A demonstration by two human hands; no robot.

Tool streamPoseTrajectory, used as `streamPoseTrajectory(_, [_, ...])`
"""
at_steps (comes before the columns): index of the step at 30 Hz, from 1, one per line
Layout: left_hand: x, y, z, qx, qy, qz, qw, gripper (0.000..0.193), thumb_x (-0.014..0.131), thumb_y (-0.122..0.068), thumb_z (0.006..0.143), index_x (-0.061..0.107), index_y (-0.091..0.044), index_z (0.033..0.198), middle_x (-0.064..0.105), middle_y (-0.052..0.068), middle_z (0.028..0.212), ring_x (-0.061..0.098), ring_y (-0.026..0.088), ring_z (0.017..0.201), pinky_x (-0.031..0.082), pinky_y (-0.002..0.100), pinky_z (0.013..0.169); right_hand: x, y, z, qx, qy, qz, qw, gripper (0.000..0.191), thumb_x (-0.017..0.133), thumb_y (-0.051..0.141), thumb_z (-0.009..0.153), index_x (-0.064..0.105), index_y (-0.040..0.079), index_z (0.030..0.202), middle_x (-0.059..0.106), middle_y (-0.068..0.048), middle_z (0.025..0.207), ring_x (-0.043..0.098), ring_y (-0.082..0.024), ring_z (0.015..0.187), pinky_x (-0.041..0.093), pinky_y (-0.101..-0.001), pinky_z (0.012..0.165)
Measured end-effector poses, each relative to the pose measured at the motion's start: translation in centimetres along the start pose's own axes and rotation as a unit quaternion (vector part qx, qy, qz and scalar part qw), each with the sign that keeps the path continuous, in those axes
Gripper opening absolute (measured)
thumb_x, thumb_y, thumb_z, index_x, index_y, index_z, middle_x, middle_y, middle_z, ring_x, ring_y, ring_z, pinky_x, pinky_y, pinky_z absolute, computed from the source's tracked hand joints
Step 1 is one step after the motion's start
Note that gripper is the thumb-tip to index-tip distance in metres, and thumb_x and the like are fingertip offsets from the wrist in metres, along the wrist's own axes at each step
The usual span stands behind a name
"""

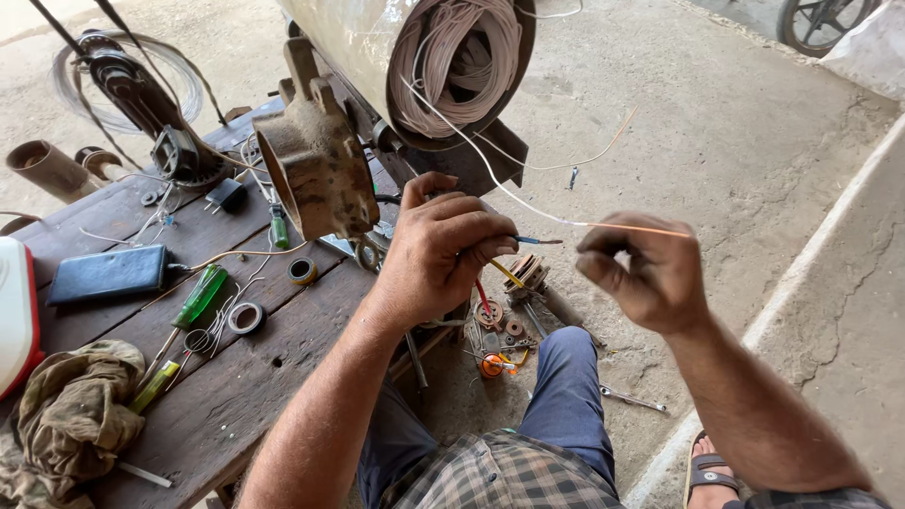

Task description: The person sits at a workbench preparing electrical wires. They pull wire from a large spool, strip insulation from wire ends using pliers, twist the exposed strands by hand, and arrange the colored wires near a motor housing on the bench.

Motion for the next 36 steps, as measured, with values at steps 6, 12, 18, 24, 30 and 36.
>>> streamPoseTrajectory(6, [0.1,0.0,0.2,-0.02,-0.009,0.028,0.999,0.011,0.074,-0.021,0.097,0.074,-0.013,0.103,0.07,0.001,0.087,0.068,0.021,0.092,0.038,0.047,0.108,3.9,7.5,0.0,-0.349,0.017,-0.349,0.87,0.016,0.07,0.019,0.089,0.076,0.019,0.104,0.069,-0.011,0.098,0.068,-0.015,0.077,0.062,-0.028,0.065])
streamPoseTrajectory(12, [0.1,-0.6,0.6,-0.016,0.021,0.044,0.999,0.012,0.073,-0.023,0.098,0.072,-0.013,0.104,0.073,0.002,0.094,0.07,0.022,0.098,0.037,0.049,0.11,3.6,9.5,0.3,-0.355,0.05,-0.349,0.866,0.022,0.08,0.015,0.089,0.075,0.003,0.107,0.07,-0.008,0.094,0.069,-0.018,0.08,0.059,-0.0346,0.066])
streamPoseTrajectory(18, [-0.6,-1.5,0.6,-0.019,0.088,0.01,0.996,0.036,0.071,-0.023,0.091,0.062,-0.004,0.12,0.07,0.002,0.089,0.069,0.026,0.096,0.03,0.057,0.113,3.2,7.6,0.7,-0.306,0.007,-0.343,0.888,0.022,0.083,0.019,0.09,0.071,0.001,0.092,0.066,-0.005,0.08,0.068,-0.017,0.069,0.056,-0.0343,0.06])
streamPoseTrajectory(24, [0.8,-1.6,0.8,0.001,0.092,0.082,0.992,0.032,0.07,-0.011,0.073,0.075,-0.018,0.104,0.067,-0.001,0.081,0.068,0.023,0.089,0.029,0.058,0.117,4.5,-1.3,-2.3,0.174,-0.021,0.066,0.982,0.035,0.06,0.026,0.109,0.067,0.005,0.082,0.06,-0.002,0.063,0.054,-0.011,0.052,0.043,-0.0298,0.047])
streamPoseTrajectory(30, [0.6,-1.0,0.2,0.009,0.085,0.052,0.995,0.022,0.074,-0.012,0.084,0.076,-0.018,0.104,0.065,-0.002,0.078,0.066,0.019,0.084,0.027,0.06,0.119,7.6,-2.6,-4.0,0.248,0.005,0.516,0.82,0.034,0.066,0.03,0.108,0.069,-0.001,0.095,0.063,-0.004,0.072,0.057,-0.013,0.053,0.046,-0.0274,0.045])
streamPoseTrajectory(36, [0.1,-1.2,0.3,-0.009,0.108,0.049,0.993,0.026,0.073,-0.011,0.08,0.075,-0.018,0.105,0.065,-0.001,0.08,0.068,0.021,0.089,0.027,0.059,0.118,3.2,5.1,-0.3,-0.222,-0.045,-0.23,0.947,0.04,0.071,0.035,0.096,0.061,-0.004,0.102,0.069,-0.016,0.093,0.072,-0.027,0.082,0.062,-0.0354,0.069])
Point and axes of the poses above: each hand's wrist, its own z-axis towards the middle knuckle, its own x-axis out of the palm, y = z × x, the point moved 7 cm from there along z, towards the middle knuckle
